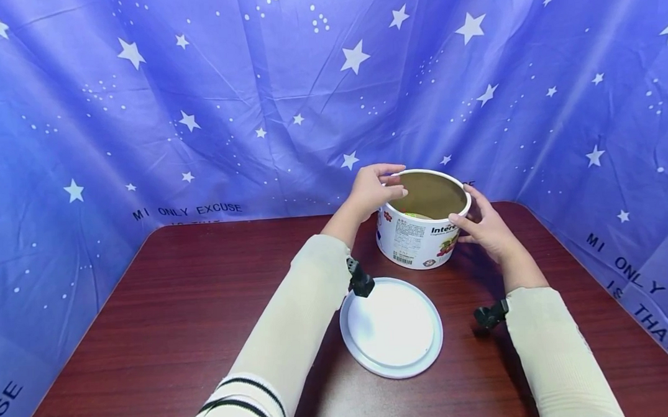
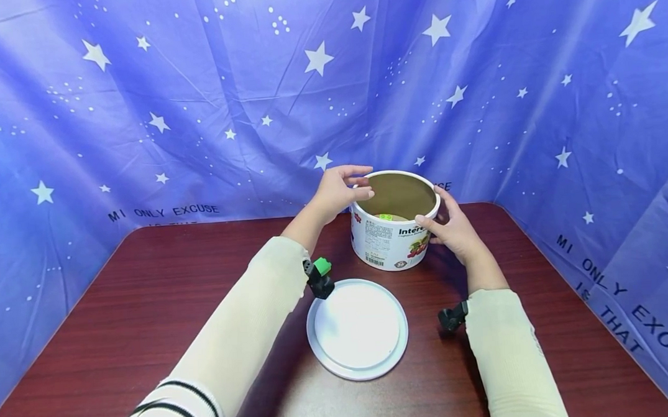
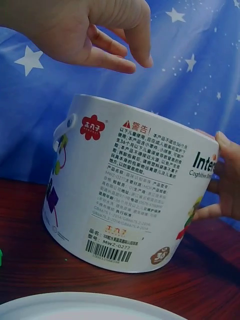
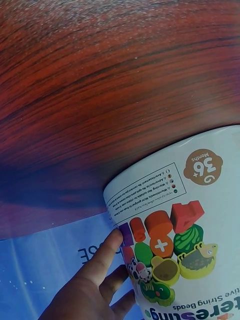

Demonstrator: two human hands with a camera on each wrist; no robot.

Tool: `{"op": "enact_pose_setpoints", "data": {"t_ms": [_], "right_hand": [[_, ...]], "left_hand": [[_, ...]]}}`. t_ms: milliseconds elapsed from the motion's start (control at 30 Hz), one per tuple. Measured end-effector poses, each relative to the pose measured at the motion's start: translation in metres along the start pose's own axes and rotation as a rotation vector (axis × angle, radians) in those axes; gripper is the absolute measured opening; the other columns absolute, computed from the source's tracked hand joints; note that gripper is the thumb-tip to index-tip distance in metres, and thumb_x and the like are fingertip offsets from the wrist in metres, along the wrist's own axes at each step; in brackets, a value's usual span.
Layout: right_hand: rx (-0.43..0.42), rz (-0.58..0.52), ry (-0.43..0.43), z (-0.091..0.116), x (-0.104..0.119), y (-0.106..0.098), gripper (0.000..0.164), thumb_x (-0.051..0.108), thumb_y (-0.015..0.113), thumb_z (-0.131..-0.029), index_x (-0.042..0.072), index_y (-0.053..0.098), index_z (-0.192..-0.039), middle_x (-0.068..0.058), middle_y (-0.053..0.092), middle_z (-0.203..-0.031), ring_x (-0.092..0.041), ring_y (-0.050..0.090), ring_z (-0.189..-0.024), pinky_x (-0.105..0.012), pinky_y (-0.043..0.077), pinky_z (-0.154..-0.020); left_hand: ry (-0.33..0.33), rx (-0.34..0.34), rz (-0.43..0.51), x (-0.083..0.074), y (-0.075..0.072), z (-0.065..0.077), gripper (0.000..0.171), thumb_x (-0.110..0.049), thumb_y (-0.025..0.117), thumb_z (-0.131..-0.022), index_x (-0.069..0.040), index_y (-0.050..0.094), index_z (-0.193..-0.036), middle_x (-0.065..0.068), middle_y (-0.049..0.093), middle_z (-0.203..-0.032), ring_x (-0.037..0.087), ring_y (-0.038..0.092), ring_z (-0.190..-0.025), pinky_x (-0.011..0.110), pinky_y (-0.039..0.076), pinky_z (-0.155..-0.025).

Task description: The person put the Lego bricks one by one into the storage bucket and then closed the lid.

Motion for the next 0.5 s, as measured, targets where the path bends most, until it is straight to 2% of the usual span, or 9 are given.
{"op": "enact_pose_setpoints", "data": {"t_ms": [200,367,500], "right_hand": [[-0.002,0.006,-0.003,0.001,0.002,0.000,0.084,0.017,0.061,-0.096,0.022,0.005,-0.158,-0.023,0.012,-0.158,-0.023,0.041,-0.121,-0.036,0.057,-0.070],[-0.004,0.003,-0.004,0.001,0.002,0.001,0.083,0.016,0.060,-0.096,0.022,0.005,-0.158,-0.023,0.013,-0.158,-0.019,0.043,-0.118,-0.035,0.057,-0.070],[-0.006,0.001,-0.004,0.000,0.001,0.000,0.083,0.016,0.061,-0.096,0.022,0.006,-0.158,-0.025,0.013,-0.157,-0.018,0.043,-0.117,-0.036,0.057,-0.070]], "left_hand": [[0.067,-0.011,-0.063,0.000,-0.002,0.008,0.042,0.003,0.079,-0.076,-0.006,0.071,-0.116,0.012,0.070,-0.111,0.019,0.065,-0.107,0.026,0.054,-0.082],[0.106,0.020,-0.135,0.003,-0.008,0.016,0.043,0.000,0.081,-0.076,-0.008,0.071,-0.117,0.007,0.071,-0.109,0.016,0.064,-0.105,0.025,0.054,-0.080],[0.116,0.045,-0.156,0.007,-0.015,0.023,0.044,-0.002,0.081,-0.076,-0.008,0.071,-0.118,0.007,0.071,-0.108,0.016,0.064,-0.105,0.024,0.054,-0.080]]}}
Point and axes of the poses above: each hand's wrist, its own z-axis away from the middle knuckle, its own y-axis out of the palm, x = y × z, the point moved 3 cm from there along -z, towards the middle knuckle
